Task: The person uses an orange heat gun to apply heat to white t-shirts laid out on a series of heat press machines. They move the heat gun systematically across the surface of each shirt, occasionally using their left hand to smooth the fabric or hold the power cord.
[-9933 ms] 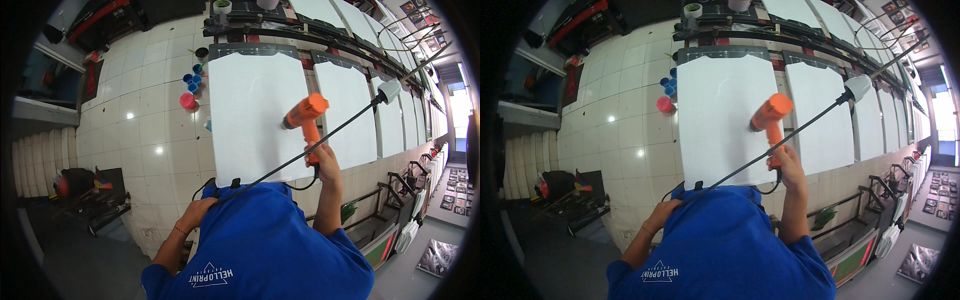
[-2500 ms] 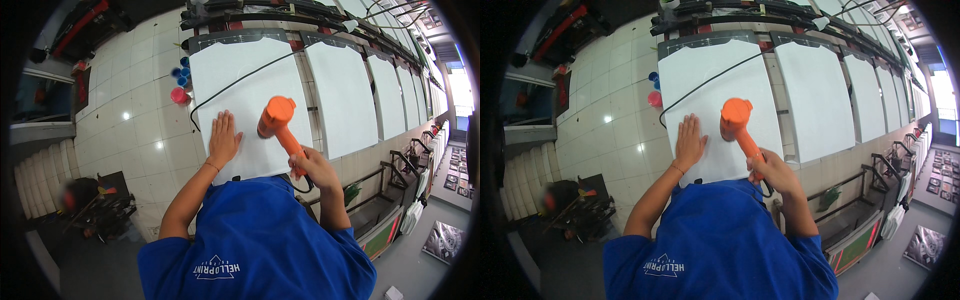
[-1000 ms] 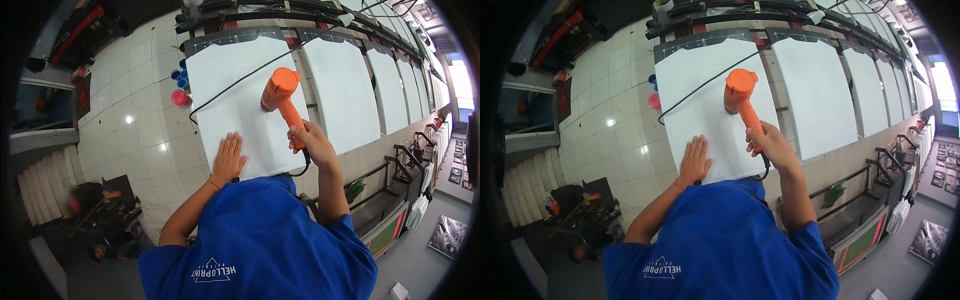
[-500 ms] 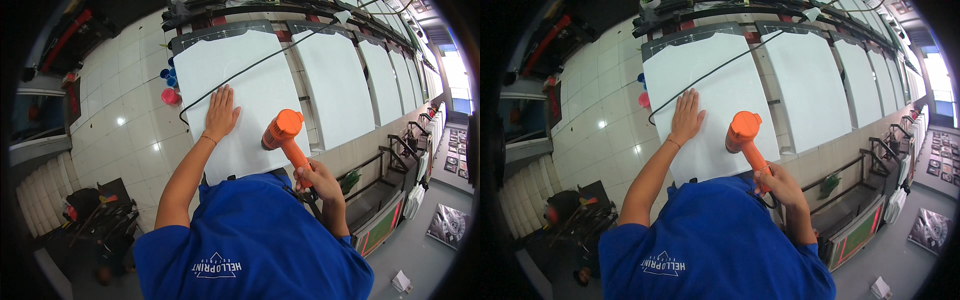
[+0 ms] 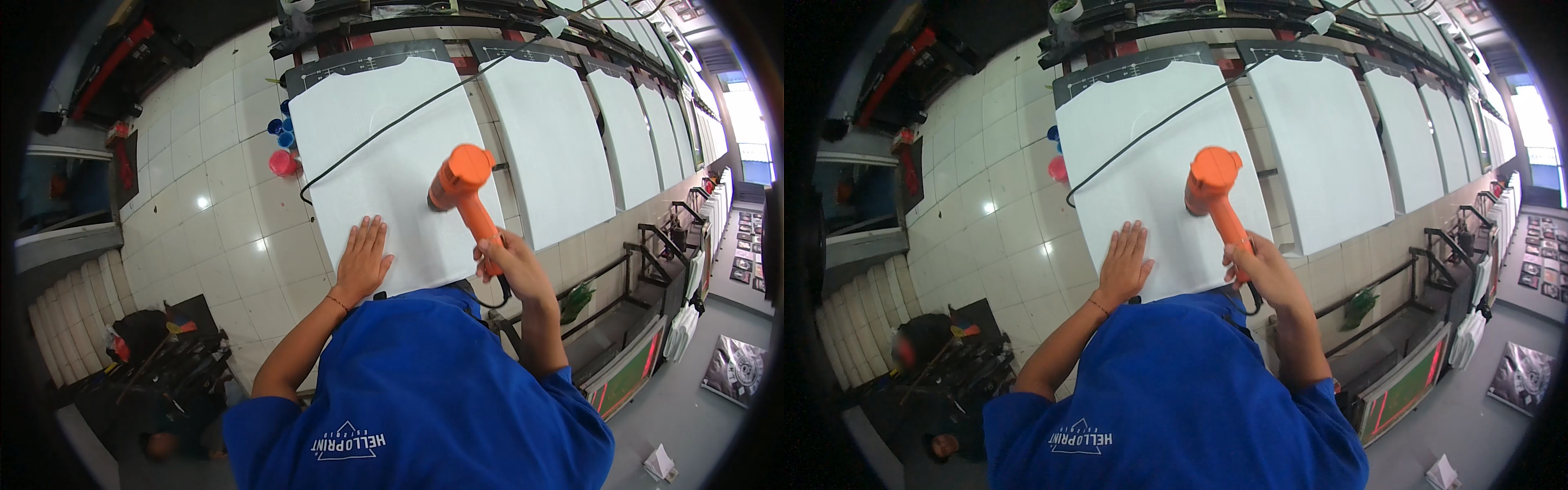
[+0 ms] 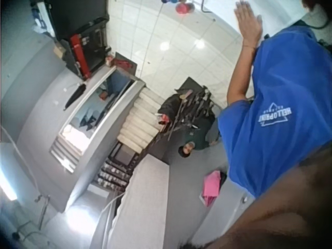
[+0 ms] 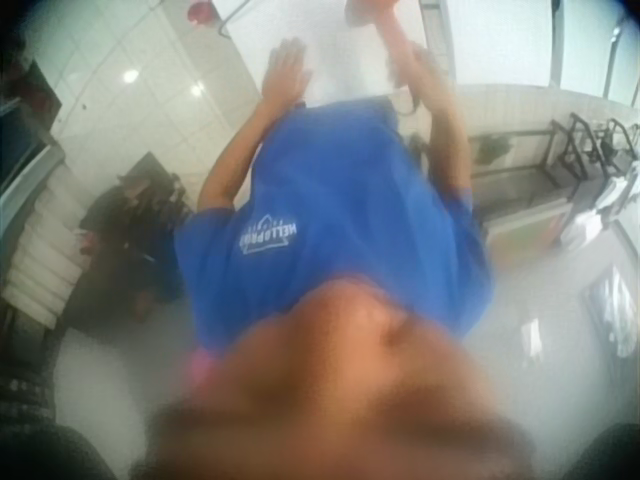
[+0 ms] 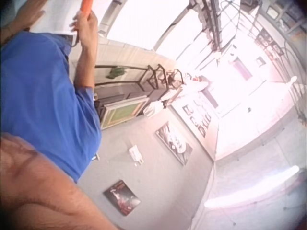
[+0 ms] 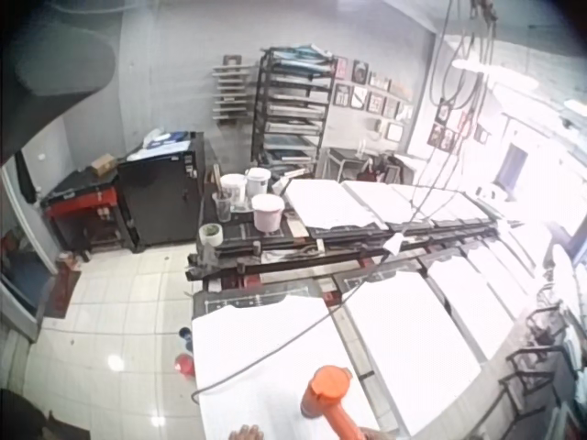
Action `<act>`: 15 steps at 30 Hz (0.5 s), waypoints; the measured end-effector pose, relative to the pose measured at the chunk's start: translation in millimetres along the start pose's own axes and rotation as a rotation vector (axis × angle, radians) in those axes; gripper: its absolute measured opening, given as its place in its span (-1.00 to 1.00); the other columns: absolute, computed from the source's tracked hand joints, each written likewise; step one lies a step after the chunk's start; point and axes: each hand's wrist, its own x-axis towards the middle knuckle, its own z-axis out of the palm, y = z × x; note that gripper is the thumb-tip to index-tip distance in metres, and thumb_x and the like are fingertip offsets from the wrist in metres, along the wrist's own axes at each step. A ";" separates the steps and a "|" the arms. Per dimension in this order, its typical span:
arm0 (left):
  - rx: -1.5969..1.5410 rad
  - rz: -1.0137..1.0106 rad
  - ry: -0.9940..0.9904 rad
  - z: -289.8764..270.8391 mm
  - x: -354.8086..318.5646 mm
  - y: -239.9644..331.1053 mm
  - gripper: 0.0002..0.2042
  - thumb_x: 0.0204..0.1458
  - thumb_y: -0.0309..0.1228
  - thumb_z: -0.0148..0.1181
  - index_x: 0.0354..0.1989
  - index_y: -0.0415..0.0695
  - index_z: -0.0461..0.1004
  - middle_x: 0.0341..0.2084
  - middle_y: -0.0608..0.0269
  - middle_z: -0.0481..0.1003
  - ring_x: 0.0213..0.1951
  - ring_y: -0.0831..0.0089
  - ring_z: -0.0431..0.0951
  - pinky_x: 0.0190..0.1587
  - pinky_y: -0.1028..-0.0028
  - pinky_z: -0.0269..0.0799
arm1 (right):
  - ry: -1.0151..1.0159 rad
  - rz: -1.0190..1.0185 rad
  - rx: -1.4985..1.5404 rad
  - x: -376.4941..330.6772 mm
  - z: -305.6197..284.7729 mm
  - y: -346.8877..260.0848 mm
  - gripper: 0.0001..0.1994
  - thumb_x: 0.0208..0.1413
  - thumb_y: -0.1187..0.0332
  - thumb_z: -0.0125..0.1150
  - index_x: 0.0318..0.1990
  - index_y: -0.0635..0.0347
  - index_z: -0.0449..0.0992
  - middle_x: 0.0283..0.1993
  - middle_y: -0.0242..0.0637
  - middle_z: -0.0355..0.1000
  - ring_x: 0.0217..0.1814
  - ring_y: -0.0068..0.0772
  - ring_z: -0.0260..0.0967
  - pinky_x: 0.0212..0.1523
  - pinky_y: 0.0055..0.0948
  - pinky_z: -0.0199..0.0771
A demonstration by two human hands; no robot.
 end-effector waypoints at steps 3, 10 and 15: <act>0.025 -0.033 0.025 -5.2 13.2 -7.8 -0.35 0.21 -0.15 -0.01 0.36 -0.34 0.10 0.40 -0.07 0.06 0.44 0.02 -0.02 0.44 0.06 -0.17 | 0.029 -0.069 -0.013 28.7 0.7 -12.8 -0.67 0.21 0.16 0.14 -0.14 0.31 0.39 -0.33 -0.34 0.40 -0.40 -0.55 0.44 -0.43 -0.51 0.46; 0.122 -0.074 0.169 -7.8 95.9 -49.3 -0.36 0.23 -0.15 -0.02 0.36 -0.35 0.09 0.38 -0.11 0.08 0.43 0.02 0.00 0.45 0.07 -0.17 | 0.055 -0.087 -0.015 42.4 0.0 -21.5 -0.66 0.20 0.16 0.13 -0.15 0.32 0.39 -0.33 -0.32 0.40 -0.40 -0.54 0.43 -0.42 -0.51 0.45; 0.157 -0.082 0.220 -5.8 131.5 -62.5 -0.39 0.26 -0.14 -0.07 0.34 -0.36 0.12 0.34 -0.13 0.15 0.42 0.03 0.02 0.45 0.09 -0.18 | 0.039 0.015 -0.026 -4.0 -6.1 -1.5 -0.68 0.22 0.18 0.12 -0.15 0.32 0.40 -0.35 -0.34 0.41 -0.41 -0.56 0.43 -0.44 -0.54 0.44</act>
